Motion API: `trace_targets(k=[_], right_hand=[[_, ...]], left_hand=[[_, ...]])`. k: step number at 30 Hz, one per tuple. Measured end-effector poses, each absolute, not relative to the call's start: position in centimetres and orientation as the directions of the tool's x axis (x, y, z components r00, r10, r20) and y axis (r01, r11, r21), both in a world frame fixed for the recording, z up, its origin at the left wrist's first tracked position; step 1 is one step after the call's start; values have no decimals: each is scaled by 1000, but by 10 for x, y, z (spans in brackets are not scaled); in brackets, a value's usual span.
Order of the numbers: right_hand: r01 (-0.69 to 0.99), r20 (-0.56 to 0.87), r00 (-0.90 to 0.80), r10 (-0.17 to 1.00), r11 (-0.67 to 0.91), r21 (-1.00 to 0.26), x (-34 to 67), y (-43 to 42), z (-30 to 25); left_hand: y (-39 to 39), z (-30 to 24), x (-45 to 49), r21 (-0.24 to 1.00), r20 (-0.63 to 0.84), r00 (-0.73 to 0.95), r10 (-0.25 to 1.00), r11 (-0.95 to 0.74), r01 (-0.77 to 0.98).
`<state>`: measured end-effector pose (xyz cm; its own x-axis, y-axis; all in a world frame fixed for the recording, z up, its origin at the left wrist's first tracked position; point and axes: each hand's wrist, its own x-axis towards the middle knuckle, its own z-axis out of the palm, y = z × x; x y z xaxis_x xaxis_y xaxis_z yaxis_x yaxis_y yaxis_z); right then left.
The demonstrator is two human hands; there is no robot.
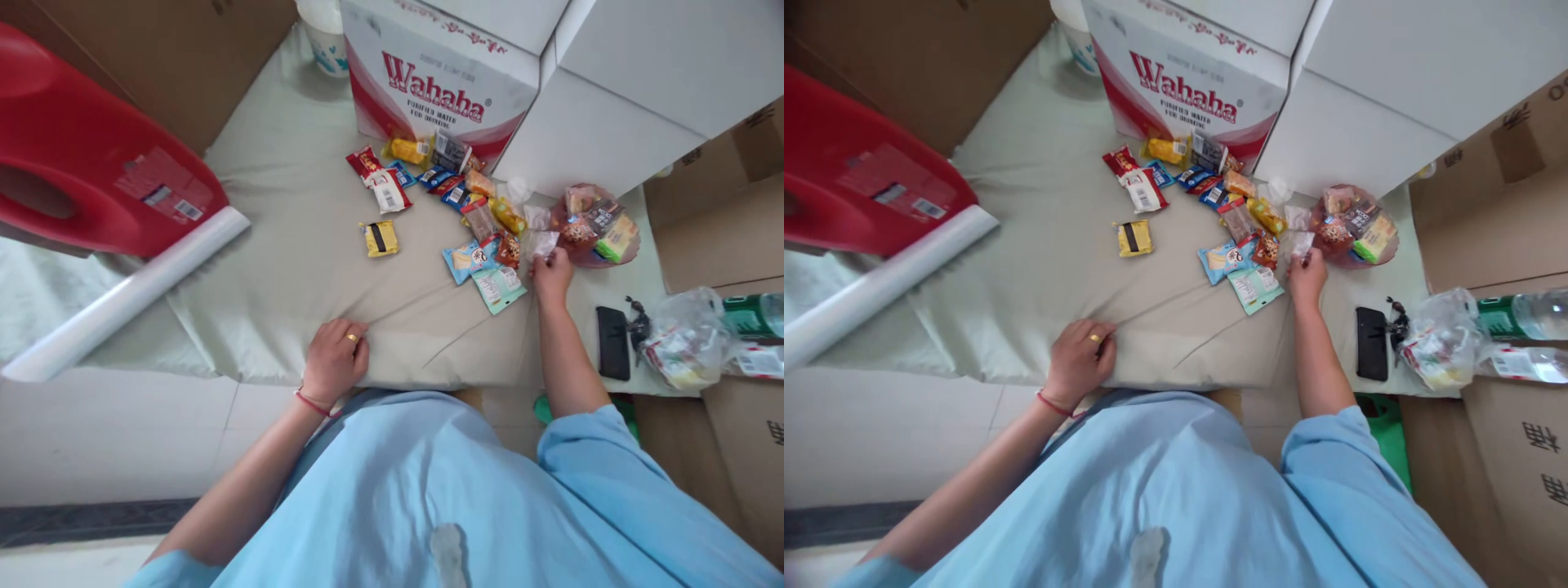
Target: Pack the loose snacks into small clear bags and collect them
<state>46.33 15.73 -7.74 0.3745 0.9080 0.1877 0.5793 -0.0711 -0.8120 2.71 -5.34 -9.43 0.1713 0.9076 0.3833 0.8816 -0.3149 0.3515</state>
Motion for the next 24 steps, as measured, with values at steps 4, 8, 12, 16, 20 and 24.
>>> trace_targets(k=[4,8,12,16,20,24], right_hand=[[-69,-106,462,880,-83,-994,449,95,-70],[-382,-236,264,935,-123,-916,418,29,-62],[-512,-339,156,928,-218,-831,384,-18,-57],[-587,-394,33,919,-301,-752,361,-45,-50],[-560,-411,-59,910,-371,-741,335,-55,-46],[-400,-378,-39,925,-361,-842,300,-56,-54]], left_hand=[[-53,-97,25,375,412,176,894,-342,862],[-52,-99,23,413,429,151,891,-342,844],[-55,-89,28,554,454,65,889,-338,761],[-61,-68,60,813,310,-46,950,-240,531],[-60,-50,108,989,-17,143,990,-5,151],[-55,-46,129,990,-113,273,955,130,-47]])
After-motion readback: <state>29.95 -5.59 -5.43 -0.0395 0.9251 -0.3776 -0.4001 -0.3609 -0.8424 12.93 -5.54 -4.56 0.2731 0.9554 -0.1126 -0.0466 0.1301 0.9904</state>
